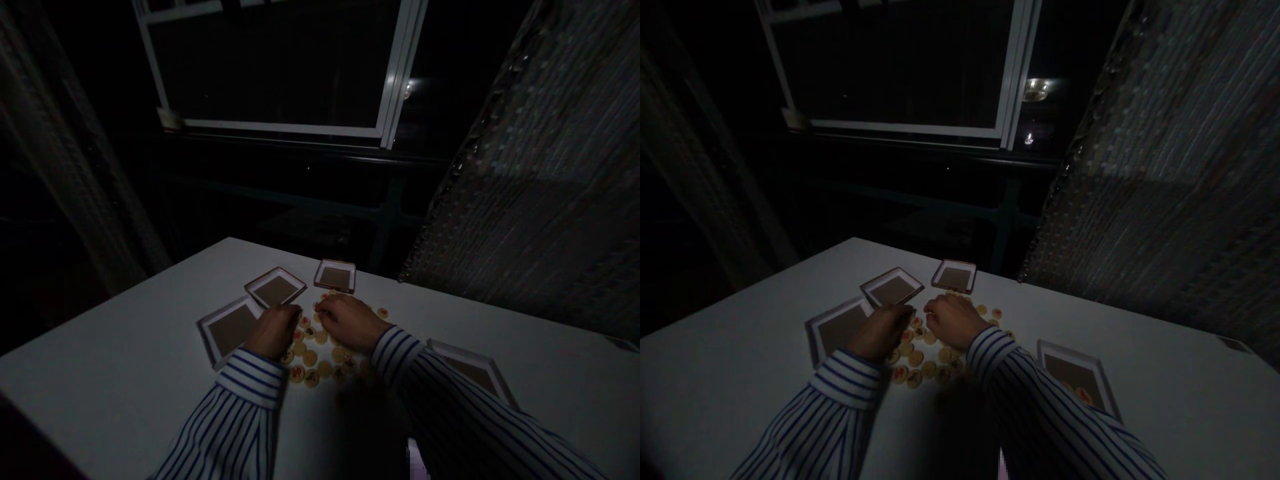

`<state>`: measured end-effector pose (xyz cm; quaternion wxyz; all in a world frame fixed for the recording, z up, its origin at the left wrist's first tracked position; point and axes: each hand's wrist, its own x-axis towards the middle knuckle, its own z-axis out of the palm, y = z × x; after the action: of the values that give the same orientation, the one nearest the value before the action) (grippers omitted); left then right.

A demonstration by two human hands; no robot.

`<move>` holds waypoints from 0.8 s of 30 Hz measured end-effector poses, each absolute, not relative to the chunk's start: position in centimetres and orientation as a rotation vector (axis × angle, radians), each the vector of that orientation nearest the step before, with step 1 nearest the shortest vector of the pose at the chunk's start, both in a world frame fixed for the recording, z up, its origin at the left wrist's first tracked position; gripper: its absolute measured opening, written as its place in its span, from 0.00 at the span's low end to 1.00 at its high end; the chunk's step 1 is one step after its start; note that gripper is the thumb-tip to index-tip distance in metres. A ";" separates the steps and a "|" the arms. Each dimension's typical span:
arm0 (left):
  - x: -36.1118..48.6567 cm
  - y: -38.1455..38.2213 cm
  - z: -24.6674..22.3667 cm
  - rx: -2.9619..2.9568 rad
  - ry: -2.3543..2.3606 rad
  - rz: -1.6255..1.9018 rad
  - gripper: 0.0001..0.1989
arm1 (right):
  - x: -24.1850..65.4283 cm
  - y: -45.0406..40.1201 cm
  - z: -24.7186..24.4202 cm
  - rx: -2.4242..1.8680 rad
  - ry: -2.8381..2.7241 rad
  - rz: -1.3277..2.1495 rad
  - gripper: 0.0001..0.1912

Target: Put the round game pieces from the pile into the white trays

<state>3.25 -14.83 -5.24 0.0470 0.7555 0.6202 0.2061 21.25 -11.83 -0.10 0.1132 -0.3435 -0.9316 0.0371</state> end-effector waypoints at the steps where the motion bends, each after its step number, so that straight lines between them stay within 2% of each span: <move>1: 3.2 -14.8 -5.2 2.317 1.898 0.615 0.12 | 21.3 -11.8 -0.2 -1.008 -2.728 0.114 0.16; 11: 3.1 -14.5 -5.7 2.314 1.915 0.616 0.12 | 22.1 -12.2 -0.4 -1.027 -2.726 0.119 0.16; 24: 3.3 -14.5 -5.2 2.374 1.932 0.919 0.13 | 23.0 -12.2 -0.5 -1.004 -2.720 0.111 0.15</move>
<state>3.26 -14.53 -5.24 -0.0271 0.7427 0.6042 0.2875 23.03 -12.17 -0.52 0.1198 -0.3435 -0.9307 0.0381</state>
